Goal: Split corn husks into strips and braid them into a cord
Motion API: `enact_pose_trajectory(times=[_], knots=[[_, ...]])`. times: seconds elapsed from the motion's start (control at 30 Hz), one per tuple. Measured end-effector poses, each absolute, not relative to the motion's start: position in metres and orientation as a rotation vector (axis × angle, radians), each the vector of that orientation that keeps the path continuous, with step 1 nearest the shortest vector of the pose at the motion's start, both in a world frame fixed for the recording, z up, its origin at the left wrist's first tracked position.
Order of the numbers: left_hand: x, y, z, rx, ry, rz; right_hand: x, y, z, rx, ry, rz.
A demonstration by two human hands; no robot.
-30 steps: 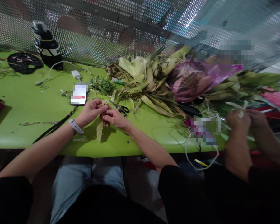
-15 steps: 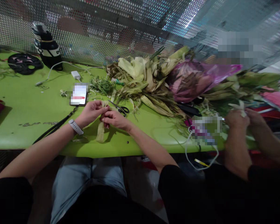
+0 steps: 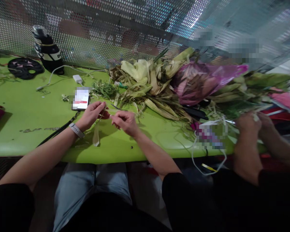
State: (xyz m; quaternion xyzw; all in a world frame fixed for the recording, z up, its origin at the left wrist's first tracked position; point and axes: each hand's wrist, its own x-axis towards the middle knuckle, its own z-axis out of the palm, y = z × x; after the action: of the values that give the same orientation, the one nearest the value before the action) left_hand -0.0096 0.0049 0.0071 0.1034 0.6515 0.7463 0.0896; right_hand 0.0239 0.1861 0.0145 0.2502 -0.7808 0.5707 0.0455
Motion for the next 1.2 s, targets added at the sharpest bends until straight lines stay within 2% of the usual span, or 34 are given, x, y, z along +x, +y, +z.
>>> enact_pose_trajectory(times=[0.1, 0.2, 0.3, 0.47, 0.7, 1.07, 1.2], knots=[[-0.006, 0.007, 0.009, 0.372, 2.034, 2.156, 0.018, 0.189, 0.017, 0.529, -2.201, 1.508], [-0.005, 0.01, 0.009, 0.463, 2.164, 2.133, 0.008, 0.187, 0.012, 0.486, -2.361, 1.45], [-0.006, 0.011, 0.007, 0.55, 2.263, 2.11, 0.002, 0.18, 0.002, 0.438, -2.53, 1.691], [-0.003, 0.013, 0.003, 0.589, 2.315, 2.12, -0.001, 0.167, -0.007, 0.303, -2.46, 2.225], [0.003, 0.013, 0.002, 0.645, 2.246, 2.129, -0.003, 0.166, -0.005, 0.281, -2.225, 2.532], [-0.003, 0.009, 0.003, 0.452, 2.083, 2.178, -0.012, 0.17, -0.017, 0.316, -2.074, 2.17], [-0.004, 0.009, 0.005, 0.473, 2.053, 2.085, -0.011, 0.171, -0.012, 0.291, -2.118, 2.095]])
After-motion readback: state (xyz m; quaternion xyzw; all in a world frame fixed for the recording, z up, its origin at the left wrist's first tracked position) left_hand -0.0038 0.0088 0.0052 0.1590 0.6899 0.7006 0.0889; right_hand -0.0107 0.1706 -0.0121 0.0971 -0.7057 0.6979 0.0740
